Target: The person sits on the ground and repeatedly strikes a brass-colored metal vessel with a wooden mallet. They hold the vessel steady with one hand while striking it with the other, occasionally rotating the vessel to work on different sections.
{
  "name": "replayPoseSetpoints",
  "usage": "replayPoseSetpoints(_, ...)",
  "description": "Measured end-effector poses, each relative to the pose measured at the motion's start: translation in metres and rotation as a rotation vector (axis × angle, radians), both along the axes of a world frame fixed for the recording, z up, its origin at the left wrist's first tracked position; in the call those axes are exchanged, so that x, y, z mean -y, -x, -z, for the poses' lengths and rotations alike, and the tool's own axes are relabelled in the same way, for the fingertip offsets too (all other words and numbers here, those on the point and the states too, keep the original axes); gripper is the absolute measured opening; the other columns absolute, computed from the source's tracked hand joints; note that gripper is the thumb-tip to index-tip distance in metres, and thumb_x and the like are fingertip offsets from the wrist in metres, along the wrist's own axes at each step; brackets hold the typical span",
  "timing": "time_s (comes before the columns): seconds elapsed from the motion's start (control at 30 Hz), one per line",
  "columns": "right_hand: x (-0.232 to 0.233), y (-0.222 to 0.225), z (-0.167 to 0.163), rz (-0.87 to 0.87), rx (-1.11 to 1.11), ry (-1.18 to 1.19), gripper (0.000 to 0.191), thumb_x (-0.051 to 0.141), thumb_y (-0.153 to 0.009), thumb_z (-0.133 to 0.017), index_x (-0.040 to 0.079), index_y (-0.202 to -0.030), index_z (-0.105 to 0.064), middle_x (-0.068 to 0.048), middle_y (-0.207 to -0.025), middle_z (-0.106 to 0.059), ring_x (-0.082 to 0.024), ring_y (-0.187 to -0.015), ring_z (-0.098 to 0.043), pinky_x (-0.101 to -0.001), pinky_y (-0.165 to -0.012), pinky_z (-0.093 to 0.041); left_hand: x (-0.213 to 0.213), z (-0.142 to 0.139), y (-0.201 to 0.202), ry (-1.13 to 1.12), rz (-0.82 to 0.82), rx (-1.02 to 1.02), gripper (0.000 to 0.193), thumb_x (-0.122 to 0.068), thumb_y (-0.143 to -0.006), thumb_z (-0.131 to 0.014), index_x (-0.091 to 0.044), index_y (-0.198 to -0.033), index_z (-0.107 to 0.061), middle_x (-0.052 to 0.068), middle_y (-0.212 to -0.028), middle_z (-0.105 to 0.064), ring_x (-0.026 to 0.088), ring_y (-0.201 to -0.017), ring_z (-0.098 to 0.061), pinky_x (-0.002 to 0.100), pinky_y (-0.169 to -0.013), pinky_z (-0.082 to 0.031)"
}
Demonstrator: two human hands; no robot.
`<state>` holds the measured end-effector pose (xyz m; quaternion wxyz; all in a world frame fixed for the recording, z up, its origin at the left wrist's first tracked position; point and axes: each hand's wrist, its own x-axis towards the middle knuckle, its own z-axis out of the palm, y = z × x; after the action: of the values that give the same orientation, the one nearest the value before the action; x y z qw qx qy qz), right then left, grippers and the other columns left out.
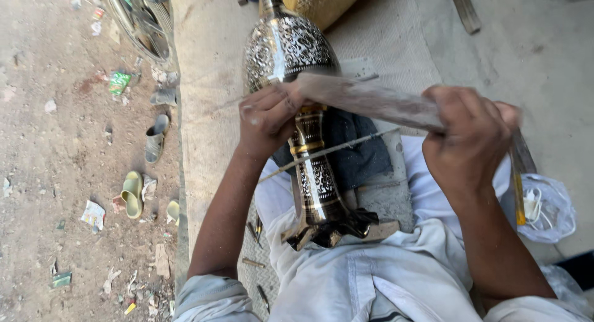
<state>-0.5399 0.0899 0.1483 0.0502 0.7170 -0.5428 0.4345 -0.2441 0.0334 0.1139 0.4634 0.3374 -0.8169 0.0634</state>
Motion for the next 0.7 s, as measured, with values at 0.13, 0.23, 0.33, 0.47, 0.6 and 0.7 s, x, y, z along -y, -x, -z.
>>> replayPoseSetpoints(0.13,0.011,0.001,-0.002,-0.061,0.139,-0.009,0.037,-0.01,-0.082,-0.067,0.009,-0.113,-0.065,-0.011,-0.107,-0.072,-0.029,-0.099,-0.071,-0.0397,-0.084,-0.054,0.001,-0.009,-0.003,-0.124,-0.003,-0.022,0.064,0.011,-0.081,-0.065,-0.02,-0.137,-0.066,0.004,-0.11,-0.079,0.02,-0.091,-0.076,0.035,-0.083,-0.063)
replayPoseSetpoints(0.23,0.024,-0.007,0.008,-0.262,0.9,-0.145,0.035,-0.003,-0.083,-0.071,0.014,-0.113,-0.063,-0.011,-0.105,-0.072,-0.026,-0.093,-0.074,-0.0334,-0.076,-0.055,0.002,-0.016,-0.005,-0.18,0.033,-0.008,0.069,0.014,-0.077,-0.062,-0.021,-0.137,-0.067,0.003,-0.105,-0.078,0.019,-0.092,-0.077,0.035,-0.082,-0.063)
replayPoseSetpoints(0.33,0.028,-0.005,0.017,-0.018,-0.104,0.026,0.046,-0.008,-0.077,-0.07,0.006,-0.12,-0.069,-0.016,-0.11,-0.075,-0.031,-0.098,-0.072,-0.04,-0.081,-0.054,0.004,-0.019,-0.008,-0.152,0.013,0.023,0.066,0.012,-0.077,-0.063,-0.022,-0.133,-0.068,0.002,-0.104,-0.078,0.019,-0.094,-0.077,0.034,-0.083,-0.063)
replayPoseSetpoints(0.47,0.026,-0.015,0.021,-0.196,0.547,-0.273,0.034,0.006,-0.092,-0.077,0.007,-0.124,-0.067,-0.015,-0.103,-0.072,-0.018,-0.088,-0.072,-0.0281,-0.075,-0.054,0.002,-0.014,-0.014,-0.193,0.031,0.011,0.067,0.014,-0.075,-0.064,-0.02,-0.133,-0.07,0.001,-0.095,-0.079,0.017,-0.087,-0.077,0.035,-0.08,-0.062)
replayPoseSetpoints(0.6,0.015,-0.02,0.0,-0.036,-0.003,0.032,0.041,-0.005,-0.082,-0.077,0.007,-0.12,-0.068,-0.015,-0.101,-0.075,-0.026,-0.092,-0.074,-0.035,-0.078,-0.056,0.001,-0.006,-0.019,-0.082,0.062,-0.06,0.055,0.008,-0.083,-0.069,-0.022,-0.13,-0.068,0.001,-0.108,-0.077,0.019,-0.103,-0.077,0.032,-0.092,-0.064)
replayPoseSetpoints(0.7,0.01,-0.031,-0.018,-0.073,0.208,0.007,0.034,-0.002,-0.086,-0.075,0.007,-0.116,-0.062,-0.012,-0.094,-0.072,-0.025,-0.086,-0.072,-0.0364,-0.076,-0.054,-0.001,0.0,-0.024,-0.038,0.049,-0.037,0.061,0.011,-0.083,-0.065,-0.018,-0.137,-0.065,0.004,-0.114,-0.077,0.021,-0.105,-0.077,0.035,-0.091,-0.064)
